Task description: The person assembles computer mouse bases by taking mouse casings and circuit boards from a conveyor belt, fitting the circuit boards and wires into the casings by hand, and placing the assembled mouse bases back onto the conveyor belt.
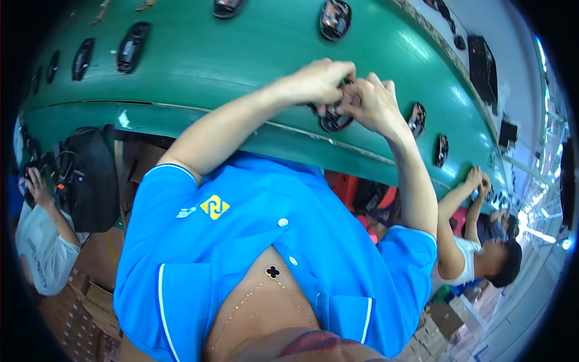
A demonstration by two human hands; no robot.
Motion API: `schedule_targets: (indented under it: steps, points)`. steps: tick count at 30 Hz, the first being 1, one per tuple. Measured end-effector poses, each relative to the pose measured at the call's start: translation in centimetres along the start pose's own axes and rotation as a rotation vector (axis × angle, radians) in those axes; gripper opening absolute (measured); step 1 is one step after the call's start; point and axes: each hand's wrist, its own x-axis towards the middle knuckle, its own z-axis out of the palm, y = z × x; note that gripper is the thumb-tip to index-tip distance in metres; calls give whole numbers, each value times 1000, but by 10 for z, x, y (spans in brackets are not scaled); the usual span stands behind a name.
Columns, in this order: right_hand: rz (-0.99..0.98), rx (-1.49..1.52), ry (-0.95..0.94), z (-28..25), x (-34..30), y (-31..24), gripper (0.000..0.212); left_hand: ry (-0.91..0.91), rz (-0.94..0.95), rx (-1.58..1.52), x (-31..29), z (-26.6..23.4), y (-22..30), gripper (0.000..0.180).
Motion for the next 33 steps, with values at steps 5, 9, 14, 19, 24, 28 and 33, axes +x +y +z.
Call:
schedule_targets:
  steps: [5,9,14,19,24,28,33]
  points:
    - [-47,0,66,-8,-24,-7,14,5,17,3,-21,7,18,32]
    - [-54,49,143,-11,-51,-22,17,130,80,103,-43,-6,26,32]
    - [27,43,440,6,-69,-56,34,676,131,178,-88,-63,14,36]
    - [-30,33,539,24,-82,-59,63,1268,63,725,-175,-156,-54,46]
    - [40,33,386,14,-102,-28,63,1365,-316,682,-240,-158,-87,72]
    - [92,-49,448,5,-98,-30,58,1317,-345,570,-255,-151,-100,81]
    - [-9,156,564,4,-71,-66,50,1206,-235,486,-246,-128,-95,85]
